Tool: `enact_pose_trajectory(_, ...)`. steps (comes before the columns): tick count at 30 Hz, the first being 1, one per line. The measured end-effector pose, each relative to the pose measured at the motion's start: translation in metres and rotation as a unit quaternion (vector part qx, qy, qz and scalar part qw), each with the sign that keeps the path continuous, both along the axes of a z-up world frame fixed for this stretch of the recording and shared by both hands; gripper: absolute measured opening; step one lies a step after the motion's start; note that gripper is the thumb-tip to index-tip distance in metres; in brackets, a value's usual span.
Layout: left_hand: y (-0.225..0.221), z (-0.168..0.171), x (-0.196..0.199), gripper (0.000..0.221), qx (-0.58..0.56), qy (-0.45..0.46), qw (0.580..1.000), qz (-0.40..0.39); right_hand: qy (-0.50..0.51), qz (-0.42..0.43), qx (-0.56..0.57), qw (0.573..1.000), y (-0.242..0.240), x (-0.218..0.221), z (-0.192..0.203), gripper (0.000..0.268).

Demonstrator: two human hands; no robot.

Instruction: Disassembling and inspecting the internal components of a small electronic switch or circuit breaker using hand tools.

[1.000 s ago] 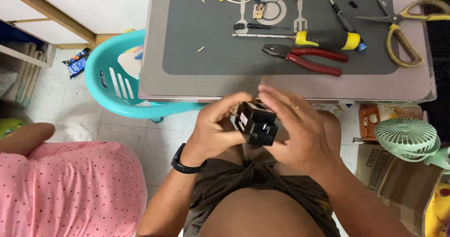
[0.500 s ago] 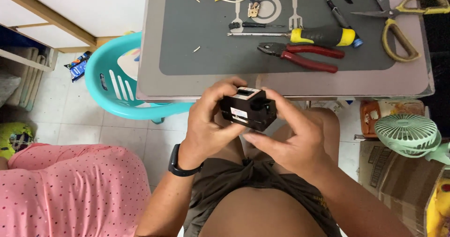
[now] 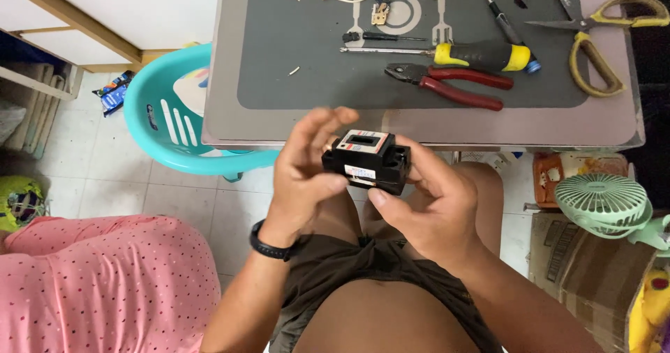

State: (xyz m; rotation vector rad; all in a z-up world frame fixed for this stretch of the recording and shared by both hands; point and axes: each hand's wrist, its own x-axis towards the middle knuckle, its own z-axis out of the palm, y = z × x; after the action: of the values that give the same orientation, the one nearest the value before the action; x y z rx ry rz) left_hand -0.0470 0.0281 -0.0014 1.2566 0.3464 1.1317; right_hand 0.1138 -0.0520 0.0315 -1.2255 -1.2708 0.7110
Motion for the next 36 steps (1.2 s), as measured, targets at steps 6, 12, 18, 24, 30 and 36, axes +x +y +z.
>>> enact_pose_trajectory(6, -0.020, -0.019, 0.031, 0.084, -0.174, -0.086, 0.981, 0.011, 0.066, -0.003, -0.020, 0.998, 0.005, -0.006, -0.009, 0.050)
enact_pose_trajectory(12, -0.025, -0.003, 0.051, 0.053, -0.209, -0.206, 0.955, -0.049, 0.113, -0.027, -0.070, 0.991, 0.009, -0.013, -0.002, 0.043)
enact_pose_trajectory(18, -0.004, -0.009, 0.046, 0.037, -0.180, -0.257, 0.933, -0.179, -0.020, -0.030, -0.001, 0.999, 0.004, -0.012, -0.014, 0.055)
enact_pose_trajectory(24, 0.024, -0.006, 0.021, 0.037, -0.037, -0.166, 0.949, -0.266, -0.143, -0.028, 0.075, 0.986, 0.004, -0.003, -0.010, 0.055)
enact_pose_trajectory(30, 0.039, 0.013, 0.005, 0.036, 0.071, -0.067, 0.957, -0.273, -0.124, 0.030, 0.116, 0.985, 0.010, 0.000, 0.006, 0.041)
enact_pose_trajectory(36, 0.049, 0.005, 0.002, 0.043, 0.073, -0.111, 0.927, -0.352, -0.135, 0.022, 0.162, 0.977, 0.009, -0.004, -0.003, 0.039)
